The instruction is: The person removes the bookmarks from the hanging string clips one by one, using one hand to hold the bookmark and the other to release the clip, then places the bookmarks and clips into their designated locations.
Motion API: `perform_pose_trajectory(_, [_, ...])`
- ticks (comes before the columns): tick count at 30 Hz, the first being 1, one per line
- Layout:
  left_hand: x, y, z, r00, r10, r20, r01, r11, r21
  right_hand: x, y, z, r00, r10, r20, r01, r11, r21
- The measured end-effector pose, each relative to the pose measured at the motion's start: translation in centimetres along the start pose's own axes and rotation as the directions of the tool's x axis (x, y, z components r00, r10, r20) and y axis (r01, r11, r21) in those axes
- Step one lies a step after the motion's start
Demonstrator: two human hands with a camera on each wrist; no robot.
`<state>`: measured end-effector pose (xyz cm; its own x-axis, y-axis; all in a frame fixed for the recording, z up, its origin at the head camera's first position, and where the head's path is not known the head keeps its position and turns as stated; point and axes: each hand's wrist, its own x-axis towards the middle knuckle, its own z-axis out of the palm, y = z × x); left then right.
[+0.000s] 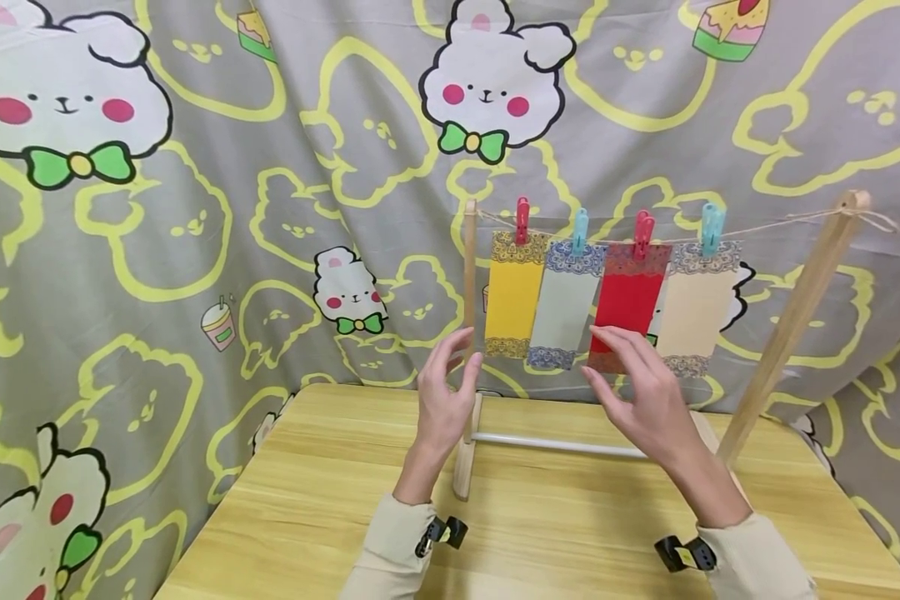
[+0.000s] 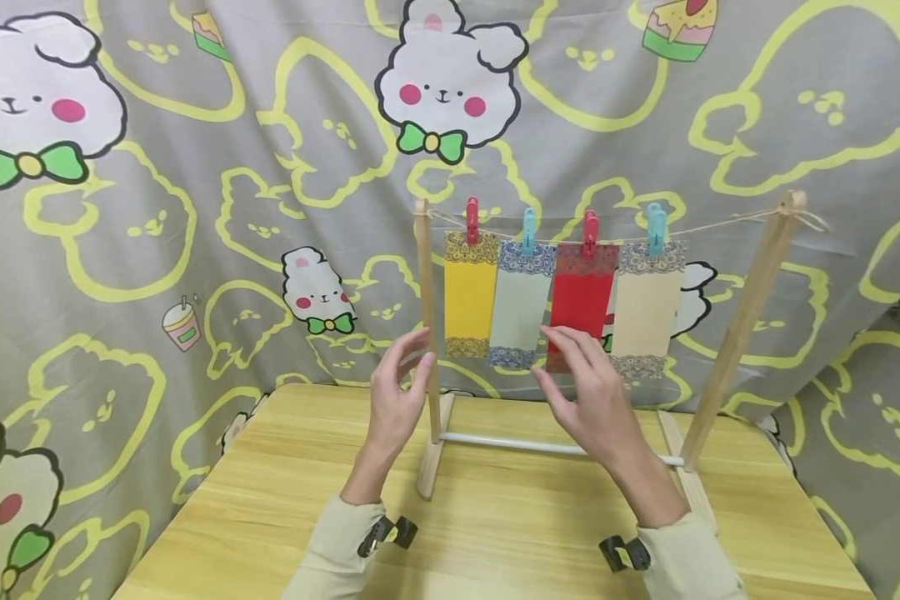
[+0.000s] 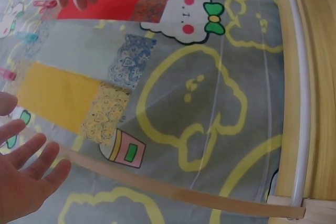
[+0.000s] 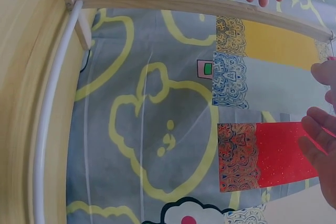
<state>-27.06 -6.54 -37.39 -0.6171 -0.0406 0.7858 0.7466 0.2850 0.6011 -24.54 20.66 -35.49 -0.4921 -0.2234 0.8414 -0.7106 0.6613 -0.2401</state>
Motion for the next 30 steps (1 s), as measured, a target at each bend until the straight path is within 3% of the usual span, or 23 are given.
perform_pose_trajectory(9, [0.7, -0.1, 0.3, 1.0, 0.015, -0.01, -0.015, 1.0, 0.006, 1.4, -0.7, 0.3, 0.999, -0.027, 0.034, 0.028, 0.999, -0.025])
perform_pose_trajectory(18, [1.2, -0.1, 1.0, 1.0, 0.021, -0.006, -0.021, 0.998, -0.058, 3.1, -0.9, 0.5, 0.993, -0.117, -0.025, 0.117, 0.993, 0.005])
perform_pose_trajectory(24, [1.4, 0.0, 1.6, 1.0, 0.001, 0.03, 0.002, 0.994, -0.107, 3.9, -1.1, 0.3, 0.99, -0.141, -0.027, 0.141, 0.99, -0.003])
perform_pose_trajectory(30, [1.4, 0.2, 1.8, 0.996, -0.013, 0.09, 0.02, 0.997, -0.071, 4.7, -1.5, 0.4, 0.986, -0.164, -0.039, 0.164, 0.986, -0.008])
